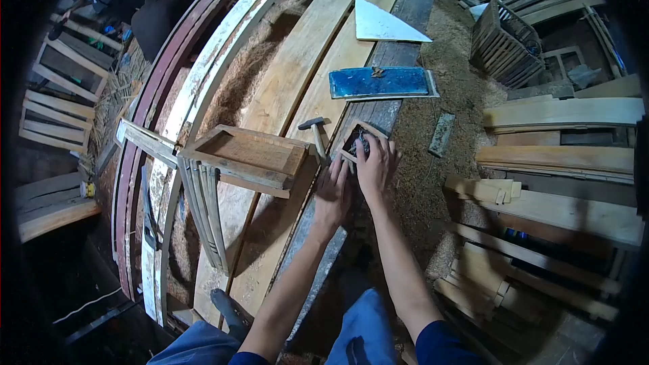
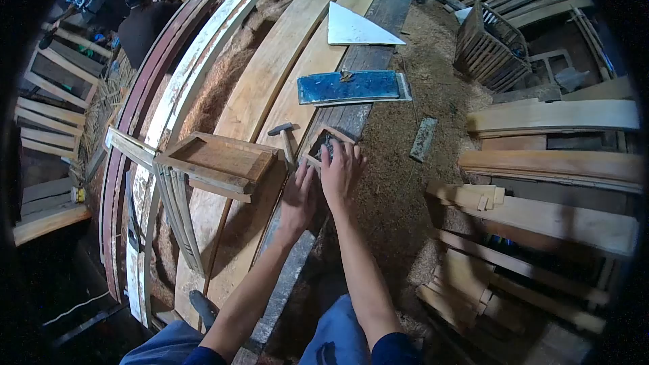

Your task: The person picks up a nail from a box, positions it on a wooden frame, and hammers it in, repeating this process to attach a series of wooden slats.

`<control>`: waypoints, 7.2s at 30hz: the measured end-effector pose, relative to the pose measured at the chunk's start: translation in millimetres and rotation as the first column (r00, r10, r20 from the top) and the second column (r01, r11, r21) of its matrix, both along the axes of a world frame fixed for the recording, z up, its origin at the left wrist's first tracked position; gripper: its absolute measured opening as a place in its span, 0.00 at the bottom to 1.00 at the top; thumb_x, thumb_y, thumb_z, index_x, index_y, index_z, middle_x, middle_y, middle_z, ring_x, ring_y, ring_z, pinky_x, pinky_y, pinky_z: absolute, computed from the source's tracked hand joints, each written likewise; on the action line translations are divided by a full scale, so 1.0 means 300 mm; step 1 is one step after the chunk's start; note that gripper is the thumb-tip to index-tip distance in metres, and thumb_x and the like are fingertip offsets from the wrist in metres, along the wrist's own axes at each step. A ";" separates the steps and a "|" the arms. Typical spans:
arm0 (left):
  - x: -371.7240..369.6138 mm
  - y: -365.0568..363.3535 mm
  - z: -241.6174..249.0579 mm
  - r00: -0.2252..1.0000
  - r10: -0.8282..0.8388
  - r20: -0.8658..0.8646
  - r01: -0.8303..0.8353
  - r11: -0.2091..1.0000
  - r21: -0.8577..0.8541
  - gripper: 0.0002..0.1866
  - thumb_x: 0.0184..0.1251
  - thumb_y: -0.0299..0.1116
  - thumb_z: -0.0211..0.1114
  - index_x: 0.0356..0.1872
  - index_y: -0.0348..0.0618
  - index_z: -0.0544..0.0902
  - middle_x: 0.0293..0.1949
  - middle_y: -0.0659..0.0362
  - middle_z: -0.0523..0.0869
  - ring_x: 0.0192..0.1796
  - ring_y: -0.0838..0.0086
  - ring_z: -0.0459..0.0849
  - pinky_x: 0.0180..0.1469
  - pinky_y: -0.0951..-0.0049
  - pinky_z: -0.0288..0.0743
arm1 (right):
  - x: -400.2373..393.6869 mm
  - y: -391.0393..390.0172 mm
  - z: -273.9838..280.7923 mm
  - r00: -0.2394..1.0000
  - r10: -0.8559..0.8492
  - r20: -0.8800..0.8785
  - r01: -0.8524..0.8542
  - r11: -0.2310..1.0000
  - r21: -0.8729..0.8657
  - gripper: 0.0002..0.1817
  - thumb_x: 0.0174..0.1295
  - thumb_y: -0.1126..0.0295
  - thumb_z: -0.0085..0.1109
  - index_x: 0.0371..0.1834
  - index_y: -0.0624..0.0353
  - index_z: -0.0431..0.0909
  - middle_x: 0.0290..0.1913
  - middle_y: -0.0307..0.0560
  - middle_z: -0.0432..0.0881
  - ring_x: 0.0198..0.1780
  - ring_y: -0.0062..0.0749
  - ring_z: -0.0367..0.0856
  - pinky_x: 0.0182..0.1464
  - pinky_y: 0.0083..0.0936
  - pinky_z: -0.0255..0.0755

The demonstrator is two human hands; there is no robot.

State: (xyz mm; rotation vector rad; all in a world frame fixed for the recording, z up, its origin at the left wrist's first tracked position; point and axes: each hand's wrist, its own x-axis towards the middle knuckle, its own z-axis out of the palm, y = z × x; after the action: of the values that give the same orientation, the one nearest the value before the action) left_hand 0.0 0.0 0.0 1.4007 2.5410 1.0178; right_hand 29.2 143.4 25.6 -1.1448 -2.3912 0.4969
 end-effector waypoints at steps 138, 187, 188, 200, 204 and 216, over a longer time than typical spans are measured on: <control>0.223 -0.453 0.006 0.976 0.202 -0.085 -0.194 0.976 0.098 0.17 0.65 0.30 0.73 0.54 0.46 0.85 0.50 0.60 0.88 0.54 0.65 0.84 0.66 0.57 0.70 | 0.384 -0.559 -0.092 0.879 0.427 -0.211 -0.461 0.875 -0.149 0.12 0.67 0.82 0.62 0.53 0.68 0.84 0.51 0.55 0.85 0.55 0.53 0.84 0.58 0.42 0.80; 0.214 -0.449 -0.029 0.987 0.161 -0.012 -0.158 0.982 0.107 0.11 0.61 0.26 0.73 0.45 0.45 0.87 0.47 0.57 0.88 0.53 0.59 0.83 0.58 0.57 0.72 | 0.691 -0.805 0.149 0.994 0.008 -0.106 -0.074 0.766 -0.639 0.23 0.83 0.55 0.48 0.43 0.69 0.78 0.35 0.72 0.84 0.40 0.72 0.84 0.39 0.57 0.73; 0.213 -0.451 -0.028 0.985 0.173 0.002 -0.172 0.978 0.119 0.10 0.63 0.28 0.72 0.45 0.45 0.87 0.46 0.58 0.87 0.54 0.60 0.82 0.60 0.56 0.71 | 0.678 -0.829 0.144 0.996 -0.020 -0.090 -0.033 0.831 -0.555 0.21 0.82 0.58 0.49 0.40 0.68 0.76 0.35 0.71 0.84 0.39 0.72 0.83 0.38 0.58 0.73; 0.198 -0.479 -0.025 0.985 0.171 0.035 -0.174 0.973 0.154 0.09 0.63 0.30 0.70 0.44 0.47 0.89 0.47 0.61 0.87 0.57 0.63 0.80 0.69 0.55 0.62 | 0.626 -0.968 0.177 0.997 -0.071 -0.017 0.064 0.964 -0.258 0.23 0.82 0.60 0.50 0.69 0.67 0.75 0.54 0.71 0.85 0.53 0.67 0.85 0.51 0.53 0.79; 0.201 -0.483 -0.029 0.984 0.177 0.016 -0.177 0.974 0.142 0.09 0.62 0.30 0.70 0.43 0.48 0.89 0.46 0.62 0.87 0.57 0.63 0.80 0.69 0.55 0.62 | 0.637 -0.966 0.206 0.995 -0.018 0.096 0.050 0.937 -0.346 0.25 0.82 0.60 0.50 0.74 0.66 0.73 0.58 0.69 0.85 0.55 0.64 0.86 0.53 0.50 0.81; 0.203 -0.478 -0.038 0.984 0.173 0.046 -0.178 0.973 0.147 0.10 0.59 0.29 0.70 0.43 0.48 0.88 0.47 0.61 0.87 0.56 0.62 0.80 0.70 0.54 0.61 | 0.634 -0.974 0.215 0.999 -0.044 -0.003 0.042 0.966 -0.254 0.23 0.80 0.67 0.53 0.72 0.68 0.74 0.55 0.73 0.85 0.55 0.64 0.87 0.54 0.48 0.80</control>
State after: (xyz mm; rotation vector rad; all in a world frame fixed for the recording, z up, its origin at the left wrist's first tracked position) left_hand 60.9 -143.5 -11.4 1.1954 2.6519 1.2737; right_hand 219.3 -148.7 90.0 -1.2957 -2.3384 0.8109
